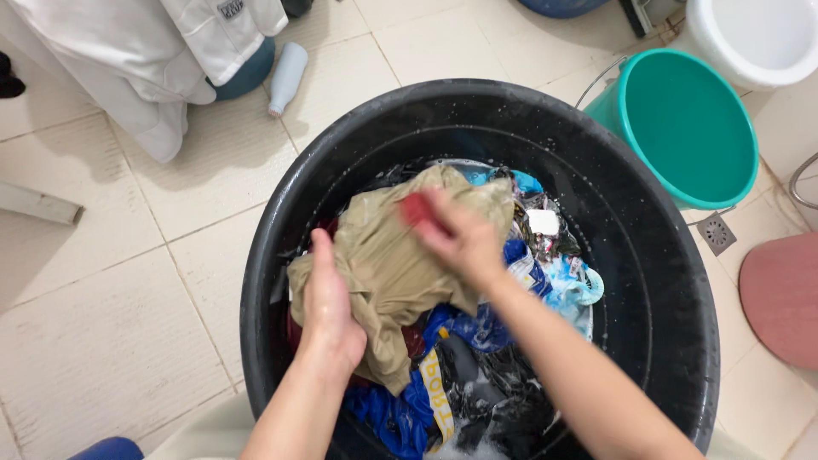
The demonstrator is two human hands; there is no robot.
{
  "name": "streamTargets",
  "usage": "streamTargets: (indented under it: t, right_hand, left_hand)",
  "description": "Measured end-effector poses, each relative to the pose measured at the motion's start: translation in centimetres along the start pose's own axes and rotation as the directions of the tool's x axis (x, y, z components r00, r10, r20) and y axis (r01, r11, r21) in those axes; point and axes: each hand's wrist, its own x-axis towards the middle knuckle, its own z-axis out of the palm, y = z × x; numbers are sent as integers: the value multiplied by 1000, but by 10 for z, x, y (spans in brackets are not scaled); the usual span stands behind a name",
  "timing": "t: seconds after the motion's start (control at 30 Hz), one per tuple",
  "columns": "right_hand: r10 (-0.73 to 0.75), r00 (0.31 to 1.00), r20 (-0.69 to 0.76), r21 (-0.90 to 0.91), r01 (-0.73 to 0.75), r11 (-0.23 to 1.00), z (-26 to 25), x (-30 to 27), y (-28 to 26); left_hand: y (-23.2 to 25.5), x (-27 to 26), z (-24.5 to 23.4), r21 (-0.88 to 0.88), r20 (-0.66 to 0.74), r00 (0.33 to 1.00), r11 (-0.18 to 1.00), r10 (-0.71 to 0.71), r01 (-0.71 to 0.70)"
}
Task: The person scrubs a pair of tan trousers and other garments in a tub of soapy water by hand and with a red brush, turning the items over and applying soap.
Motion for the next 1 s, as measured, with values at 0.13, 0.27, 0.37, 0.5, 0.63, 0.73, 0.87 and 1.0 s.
streamTargets:
  t: [0.13,0.27,0.37,0.5,0.63,0.73,0.87,1.0]
  right_hand:
    - [258,953,-157,-411,-301,861,-25,5,73]
    - [302,799,-521,-289,-498,818,-65,-77,108]
    - [531,645,-549,-214,-723,657,-67,-166,102]
    - [627,589,-510,-172,-784,597,-53,-181,75]
    - [730,608,-312,370,-630,683,-47,-92,-8]
    - [513,846,-145,421,-417,806,-19,-66,-90]
    - [206,974,-90,287,-173,942,10,-56,-80]
    - [207,973,-97,-328,-228,917,-17,-38,19]
  left_hand:
    - [0,1,3,32,44,999,999,-12,11]
    - [-6,8,-11,203,13,1000,979,-19,16]
    - [-22,17,-20,399,63,986,902,152,-165]
    - [-37,24,-23,493,84,963,829,257,-265]
    - [-29,25,-16,464,-52,958,857,282,-227]
    - [-20,24,-14,121,66,986,979,155,-162]
    - [-12,19,-14,38,59,986,986,158,-161]
    - [-17,15,-11,78,16,997,994,80,-81]
